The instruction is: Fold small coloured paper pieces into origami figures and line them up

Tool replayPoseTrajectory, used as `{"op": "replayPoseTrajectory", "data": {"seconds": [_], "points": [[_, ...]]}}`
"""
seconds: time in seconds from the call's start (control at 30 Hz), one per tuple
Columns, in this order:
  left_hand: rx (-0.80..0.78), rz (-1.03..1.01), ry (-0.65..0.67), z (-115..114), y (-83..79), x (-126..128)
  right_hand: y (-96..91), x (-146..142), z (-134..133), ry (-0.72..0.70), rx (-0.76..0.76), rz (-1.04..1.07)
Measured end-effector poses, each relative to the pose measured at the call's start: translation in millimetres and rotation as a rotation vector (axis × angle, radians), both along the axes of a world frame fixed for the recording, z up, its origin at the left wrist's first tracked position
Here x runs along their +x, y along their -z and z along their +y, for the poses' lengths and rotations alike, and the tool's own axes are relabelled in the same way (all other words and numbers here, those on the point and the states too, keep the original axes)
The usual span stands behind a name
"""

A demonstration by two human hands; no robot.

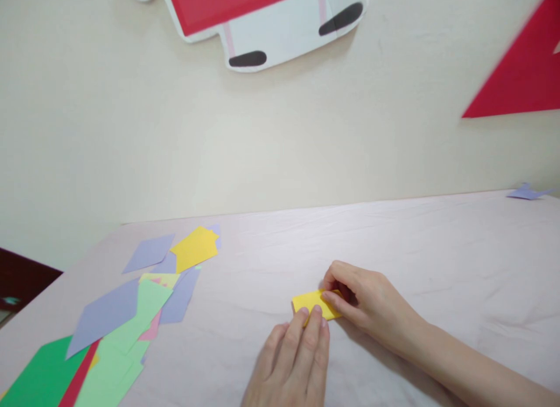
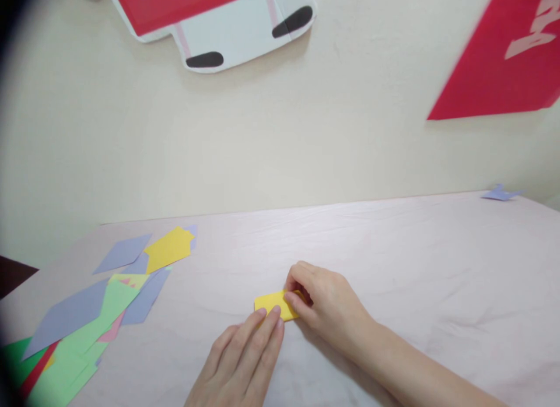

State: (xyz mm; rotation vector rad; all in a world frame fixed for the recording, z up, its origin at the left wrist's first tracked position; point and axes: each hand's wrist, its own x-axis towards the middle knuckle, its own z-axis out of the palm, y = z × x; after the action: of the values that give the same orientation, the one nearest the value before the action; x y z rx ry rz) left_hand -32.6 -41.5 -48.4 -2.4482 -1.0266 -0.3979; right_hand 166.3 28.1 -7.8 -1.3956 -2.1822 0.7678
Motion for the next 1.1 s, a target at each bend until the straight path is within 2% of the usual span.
{"op": "replayPoseTrajectory", "data": {"seconds": [0.27,1.1], "points": [[-0.01,0.097,0.019,0.4,0.2,-2.6,3.0,0.2,3.2,-0.022,0.049,-0.026],[-0.033,0.112,0.047,3.7,-6.3,-3.9,5.4,-0.7,3.1,-0.033,0.07,-0.032]]}}
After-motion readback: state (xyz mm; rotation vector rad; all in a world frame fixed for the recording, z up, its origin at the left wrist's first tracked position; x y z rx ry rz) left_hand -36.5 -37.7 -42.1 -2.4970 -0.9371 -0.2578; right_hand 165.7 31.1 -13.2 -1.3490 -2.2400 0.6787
